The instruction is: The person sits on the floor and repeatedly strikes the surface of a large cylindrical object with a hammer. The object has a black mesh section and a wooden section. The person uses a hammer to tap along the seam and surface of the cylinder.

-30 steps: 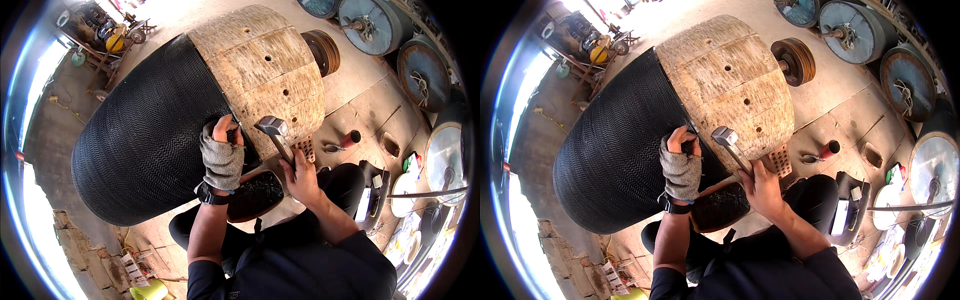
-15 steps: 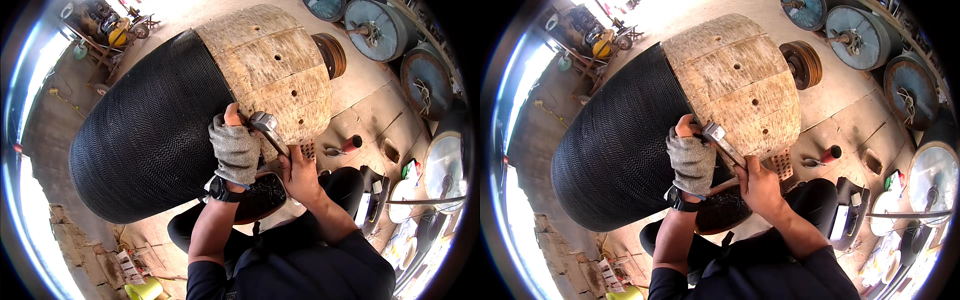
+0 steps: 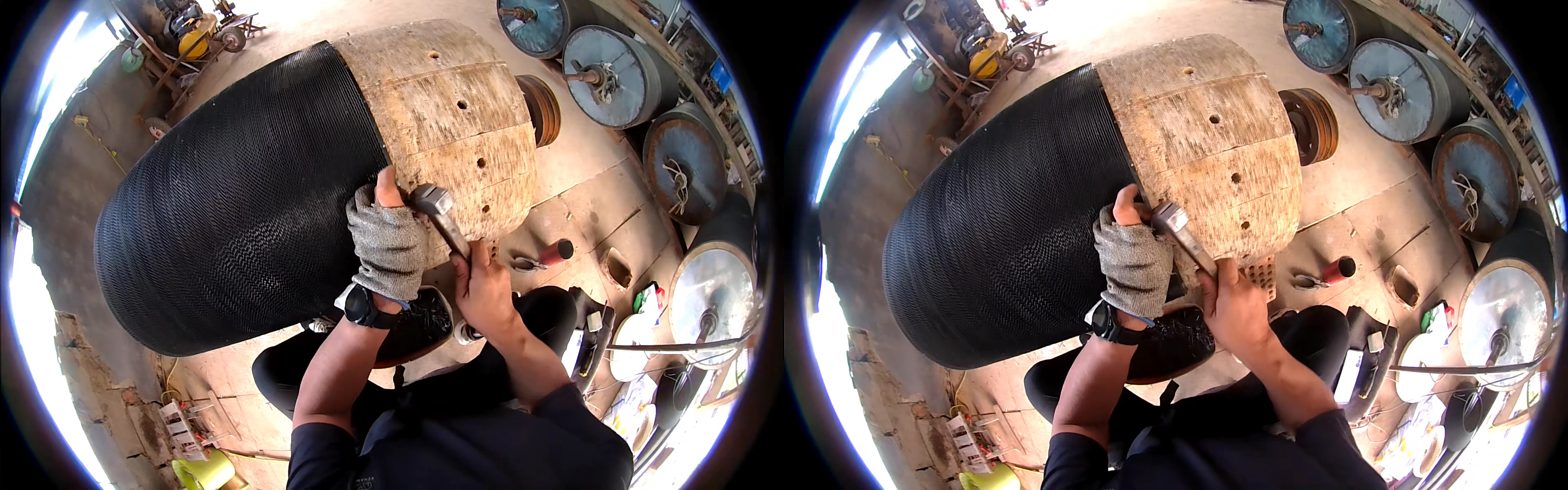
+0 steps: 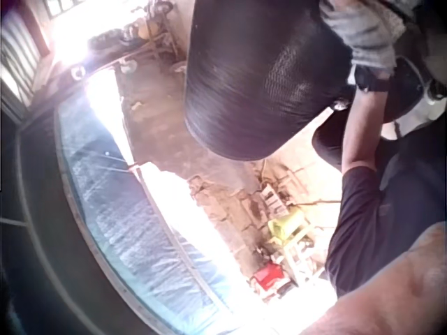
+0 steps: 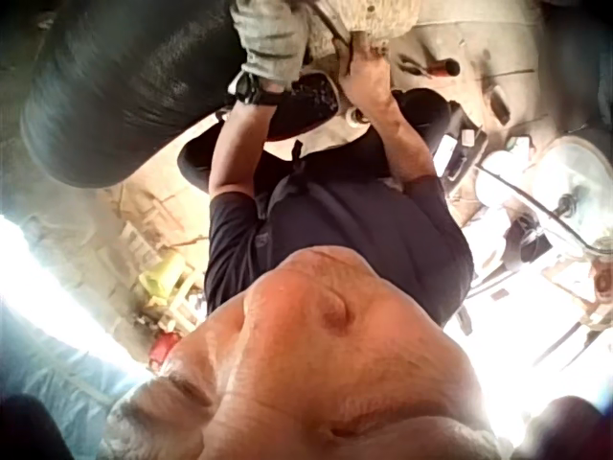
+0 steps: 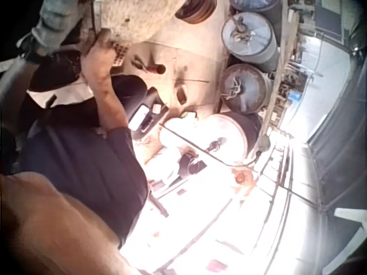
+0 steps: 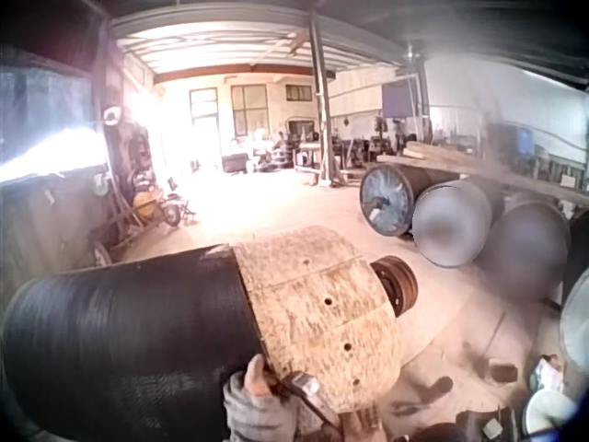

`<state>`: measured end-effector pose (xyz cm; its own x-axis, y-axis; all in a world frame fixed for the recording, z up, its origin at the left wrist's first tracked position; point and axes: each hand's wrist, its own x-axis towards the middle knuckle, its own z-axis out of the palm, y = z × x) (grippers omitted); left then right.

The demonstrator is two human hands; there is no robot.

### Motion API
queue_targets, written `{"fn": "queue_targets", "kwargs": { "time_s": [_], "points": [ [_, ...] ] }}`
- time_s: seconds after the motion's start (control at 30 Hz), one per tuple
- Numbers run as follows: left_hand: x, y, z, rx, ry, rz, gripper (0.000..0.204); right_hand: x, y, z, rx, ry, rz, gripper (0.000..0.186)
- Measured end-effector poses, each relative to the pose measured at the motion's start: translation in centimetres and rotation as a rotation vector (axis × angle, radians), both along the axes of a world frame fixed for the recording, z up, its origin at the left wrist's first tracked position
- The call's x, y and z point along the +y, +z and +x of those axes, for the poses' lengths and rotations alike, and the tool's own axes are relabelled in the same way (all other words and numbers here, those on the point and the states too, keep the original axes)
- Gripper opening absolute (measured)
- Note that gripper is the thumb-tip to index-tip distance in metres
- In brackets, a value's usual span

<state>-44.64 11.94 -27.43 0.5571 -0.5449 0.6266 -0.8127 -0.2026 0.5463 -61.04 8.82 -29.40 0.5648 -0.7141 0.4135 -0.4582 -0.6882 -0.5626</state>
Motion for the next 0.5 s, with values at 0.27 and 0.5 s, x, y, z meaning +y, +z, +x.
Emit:
{"fn": "queue_targets", "kwargs": {
  "time_s": [0.27, 0.5],
  "points": [
    [7.3, -4.7, -3.6, -0.131, -0.252, 0.371, 0.044, -0.4, 0.2, 0.0, 0.040, 0.024, -0.025, 0.020],
    [10.3, -13.2, -5.6, -0.037, -0.417, 0.612, 0.026, -0.6, -3.2, -1.1, -0.492, 0.109, -0.159, 0.027]
  ]
}}
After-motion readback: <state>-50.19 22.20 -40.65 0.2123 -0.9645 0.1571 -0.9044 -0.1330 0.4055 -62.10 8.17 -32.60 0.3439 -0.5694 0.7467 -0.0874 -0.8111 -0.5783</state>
